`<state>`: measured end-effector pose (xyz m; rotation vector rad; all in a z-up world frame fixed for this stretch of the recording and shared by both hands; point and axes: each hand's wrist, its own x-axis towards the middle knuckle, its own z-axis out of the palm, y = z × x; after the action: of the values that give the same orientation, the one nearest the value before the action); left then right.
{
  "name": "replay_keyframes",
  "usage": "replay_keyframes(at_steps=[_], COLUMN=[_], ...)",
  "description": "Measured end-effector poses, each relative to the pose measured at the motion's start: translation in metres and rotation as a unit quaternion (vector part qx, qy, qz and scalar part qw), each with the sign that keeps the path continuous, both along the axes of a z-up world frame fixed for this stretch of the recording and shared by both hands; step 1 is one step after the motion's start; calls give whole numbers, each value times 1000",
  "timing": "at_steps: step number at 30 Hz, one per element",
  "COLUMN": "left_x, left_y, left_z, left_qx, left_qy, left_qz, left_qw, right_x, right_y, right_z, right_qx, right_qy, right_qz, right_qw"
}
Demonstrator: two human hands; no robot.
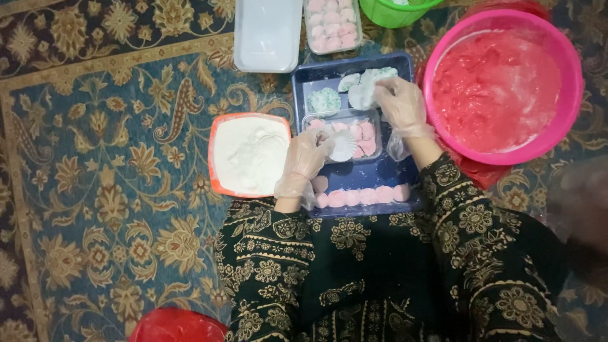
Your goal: The person sits on a rug and wraps small pink dough balls in translucent leaves, coating them with white powder from a nearby container. The wrapped items are placed into a clear plastic container. The person also handles a red dough-like mass from a pink basin.
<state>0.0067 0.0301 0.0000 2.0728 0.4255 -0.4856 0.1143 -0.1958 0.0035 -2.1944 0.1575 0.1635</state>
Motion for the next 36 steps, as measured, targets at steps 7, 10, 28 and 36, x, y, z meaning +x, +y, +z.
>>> replay_keyframes(at_steps=[7,10,28,36], left_x=[1,5,0,7], left_y=[1,-5,-8,-4], left_z=[41,48,53,15], left_qx=[-10,-32,-170,-240], left_qy=[-25,-7,-101,-101], left_qz=[23,17,99,161], left_qw=[999,999,975,952], right_x=[-60,-74,-165,-178], right_y=[44,30,88,113], right_z=[76,43,-27,-72], right_qx=[19,0,-190,-237], right_qy=[96,74,112,54], right_qz=[134,154,365,312], right_qw=[986,985,904,919])
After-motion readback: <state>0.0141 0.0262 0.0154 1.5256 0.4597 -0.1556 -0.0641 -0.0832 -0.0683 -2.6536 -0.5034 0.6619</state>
